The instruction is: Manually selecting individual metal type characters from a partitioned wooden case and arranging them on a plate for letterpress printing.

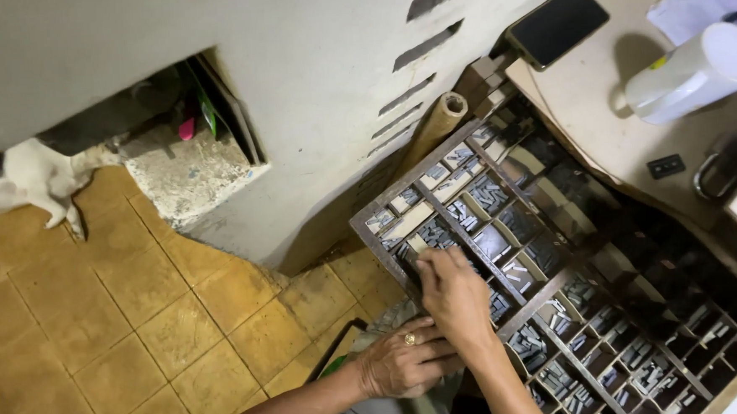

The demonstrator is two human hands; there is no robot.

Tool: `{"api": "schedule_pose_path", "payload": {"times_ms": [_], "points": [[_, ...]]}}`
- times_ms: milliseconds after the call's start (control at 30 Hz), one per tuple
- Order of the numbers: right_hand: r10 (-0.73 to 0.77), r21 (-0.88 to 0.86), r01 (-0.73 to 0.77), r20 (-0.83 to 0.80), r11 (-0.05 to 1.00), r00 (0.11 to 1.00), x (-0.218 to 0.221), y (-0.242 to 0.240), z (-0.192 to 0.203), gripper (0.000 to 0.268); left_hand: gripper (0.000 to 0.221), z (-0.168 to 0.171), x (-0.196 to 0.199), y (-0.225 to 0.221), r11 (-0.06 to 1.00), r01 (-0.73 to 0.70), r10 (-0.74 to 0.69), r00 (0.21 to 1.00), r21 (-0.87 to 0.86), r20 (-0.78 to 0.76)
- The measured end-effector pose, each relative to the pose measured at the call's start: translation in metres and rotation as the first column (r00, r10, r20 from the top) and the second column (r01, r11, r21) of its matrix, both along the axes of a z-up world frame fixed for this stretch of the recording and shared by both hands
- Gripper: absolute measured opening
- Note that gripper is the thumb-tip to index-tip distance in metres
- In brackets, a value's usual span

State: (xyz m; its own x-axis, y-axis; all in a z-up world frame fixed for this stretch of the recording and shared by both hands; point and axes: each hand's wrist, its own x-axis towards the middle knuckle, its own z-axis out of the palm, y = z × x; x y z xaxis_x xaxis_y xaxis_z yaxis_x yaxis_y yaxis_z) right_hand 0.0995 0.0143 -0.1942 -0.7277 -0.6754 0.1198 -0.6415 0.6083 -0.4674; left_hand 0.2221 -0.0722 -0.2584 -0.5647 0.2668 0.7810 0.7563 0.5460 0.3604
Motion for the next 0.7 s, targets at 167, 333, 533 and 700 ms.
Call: {"api": "schedule_pose_path", "payload": {"times_ms": [167,333,533,700], "points": [[0.021,-0.303,-0.014,0.021,0.953,1.000,0.015,0.055,0.021,0.018,0.029,0.009,0.003,-0.006,1.000,0.029,-0.030,0.994,0.010,0.102],[-0.275,-0.218,0.353,0.322,0.910,0.906,0.065,0.144,0.011,0.019,0.020,0.034,0.006,-0.009,0.990,0.029,-0.044,0.993,0.136,0.112],[-0.623,-0.100,0.898,0.687,0.428,0.373,0.132,0.185,-0.013,0.017,0.028,0.027,0.023,0.031,0.977,0.026,-0.091,0.948,0.212,0.305],[-0.581,-0.297,0.873,0.657,0.386,0.480,0.143,0.214,-0.018,0.015,0.022,0.032,0.017,0.061,0.963,0.133,-0.190,0.952,0.235,0.240]]}}
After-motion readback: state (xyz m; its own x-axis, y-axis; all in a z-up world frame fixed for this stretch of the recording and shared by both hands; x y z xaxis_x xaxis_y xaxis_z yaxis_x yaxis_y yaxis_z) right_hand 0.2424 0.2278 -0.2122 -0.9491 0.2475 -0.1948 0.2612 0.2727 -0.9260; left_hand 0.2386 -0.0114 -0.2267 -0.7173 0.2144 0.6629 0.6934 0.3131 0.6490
